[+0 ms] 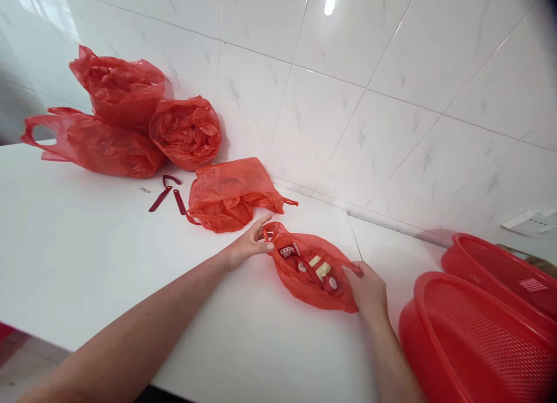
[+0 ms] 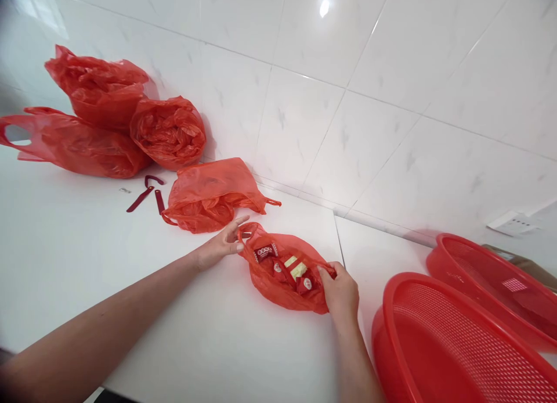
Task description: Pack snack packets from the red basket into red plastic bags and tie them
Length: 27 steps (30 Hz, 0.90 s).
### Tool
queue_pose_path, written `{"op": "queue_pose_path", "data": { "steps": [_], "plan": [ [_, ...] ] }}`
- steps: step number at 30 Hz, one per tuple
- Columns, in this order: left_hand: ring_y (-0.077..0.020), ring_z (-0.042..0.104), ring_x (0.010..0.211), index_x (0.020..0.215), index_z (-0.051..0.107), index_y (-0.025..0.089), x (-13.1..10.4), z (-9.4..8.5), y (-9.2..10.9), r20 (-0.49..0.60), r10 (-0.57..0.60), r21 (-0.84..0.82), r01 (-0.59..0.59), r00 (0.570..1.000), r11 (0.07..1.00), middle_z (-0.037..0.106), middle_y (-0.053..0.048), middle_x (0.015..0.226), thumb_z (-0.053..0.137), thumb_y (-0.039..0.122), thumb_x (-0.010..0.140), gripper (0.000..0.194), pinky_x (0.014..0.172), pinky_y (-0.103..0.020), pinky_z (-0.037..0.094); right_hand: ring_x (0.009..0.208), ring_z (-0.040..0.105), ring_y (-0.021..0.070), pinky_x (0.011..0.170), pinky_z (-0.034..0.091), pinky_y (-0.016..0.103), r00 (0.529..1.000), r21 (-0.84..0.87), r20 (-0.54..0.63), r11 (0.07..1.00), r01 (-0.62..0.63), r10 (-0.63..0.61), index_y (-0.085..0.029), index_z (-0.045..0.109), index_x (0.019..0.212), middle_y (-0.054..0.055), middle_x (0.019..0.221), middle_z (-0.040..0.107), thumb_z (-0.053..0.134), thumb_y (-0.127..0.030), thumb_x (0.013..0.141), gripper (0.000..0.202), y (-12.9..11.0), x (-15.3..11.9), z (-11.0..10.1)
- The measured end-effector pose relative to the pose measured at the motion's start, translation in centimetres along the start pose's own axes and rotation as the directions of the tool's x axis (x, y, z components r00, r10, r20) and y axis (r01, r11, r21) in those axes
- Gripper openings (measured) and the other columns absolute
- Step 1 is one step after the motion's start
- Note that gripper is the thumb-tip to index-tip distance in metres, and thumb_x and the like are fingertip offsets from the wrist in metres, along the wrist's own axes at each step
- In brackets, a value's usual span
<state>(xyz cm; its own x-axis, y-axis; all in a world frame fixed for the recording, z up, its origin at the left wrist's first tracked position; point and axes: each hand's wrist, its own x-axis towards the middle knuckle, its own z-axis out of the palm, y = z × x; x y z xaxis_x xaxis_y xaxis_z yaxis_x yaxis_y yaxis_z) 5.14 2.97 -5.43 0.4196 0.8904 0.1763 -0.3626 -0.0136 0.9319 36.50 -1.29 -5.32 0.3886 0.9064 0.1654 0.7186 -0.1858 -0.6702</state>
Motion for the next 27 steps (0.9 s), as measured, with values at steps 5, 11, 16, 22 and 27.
{"op": "queue_pose_path", "data": {
  "steps": [5,11,16,22,27],
  "plan": [
    [-0.0306,0.045,0.123,0.144,0.025,0.029,-0.4,0.9,-0.9,-0.091,0.069,0.270,-0.042,0.994,0.962,0.044,-0.010,0.138,0.084,0.020,0.054,0.108,0.094,-0.035,0.041,0.064,0.059,0.0187,0.057,0.047,0.029,0.986,0.425,-0.006,0.893,-0.150,0.169,-0.017,0.064,0.079,0.002,0.068,0.066,0.059,-0.053,0.071,0.037,1.6,0.8,1.2],
    [-0.0197,0.060,0.083,0.141,0.033,0.034,-0.1,0.5,-1.8,-0.257,0.092,0.537,0.063,0.962,0.841,0.062,-0.003,0.104,0.072,0.018,0.063,0.088,0.065,-0.024,0.045,0.088,0.065,0.0222,0.071,0.054,0.032,0.960,0.795,0.017,0.579,-0.183,0.280,-0.016,0.064,0.101,0.007,0.100,0.069,0.060,-0.057,0.071,0.050,1.6,1.0,1.5],
    [-0.0163,0.061,0.066,0.135,0.039,0.027,0.1,0.7,-1.1,-0.294,-0.025,0.371,0.138,0.955,0.918,0.066,-0.002,0.085,0.063,0.014,0.069,0.072,0.057,-0.024,0.045,0.092,0.065,0.0227,0.071,0.055,0.032,0.944,0.805,0.045,0.549,-0.228,0.326,-0.016,0.065,0.100,0.007,0.102,0.069,0.058,-0.060,0.072,0.052,1.6,0.8,1.3],
    [-0.0169,0.064,0.074,0.118,0.050,0.019,0.4,0.6,-0.3,-0.275,-0.087,-0.075,0.068,0.958,0.995,0.068,-0.007,0.090,0.072,0.030,0.072,0.052,0.068,-0.029,0.049,0.102,0.063,0.0257,0.079,0.054,0.038,0.968,0.832,0.113,0.511,-0.215,0.223,-0.019,0.063,0.109,0.008,0.112,0.066,0.049,-0.068,0.073,0.062,1.7,1.0,1.6],
    [-0.0156,0.063,0.082,0.117,0.052,0.021,0.3,0.1,0.0,-0.181,-0.072,-0.178,0.040,0.981,0.983,0.063,-0.009,0.108,0.070,0.034,0.075,0.048,0.072,-0.029,0.050,0.108,0.059,0.0299,0.085,0.051,0.045,0.991,0.832,0.132,0.544,-0.111,0.001,-0.020,0.061,0.115,0.010,0.114,0.065,0.051,-0.071,0.071,0.068,0.9,1.2,1.5]
  ]
}}
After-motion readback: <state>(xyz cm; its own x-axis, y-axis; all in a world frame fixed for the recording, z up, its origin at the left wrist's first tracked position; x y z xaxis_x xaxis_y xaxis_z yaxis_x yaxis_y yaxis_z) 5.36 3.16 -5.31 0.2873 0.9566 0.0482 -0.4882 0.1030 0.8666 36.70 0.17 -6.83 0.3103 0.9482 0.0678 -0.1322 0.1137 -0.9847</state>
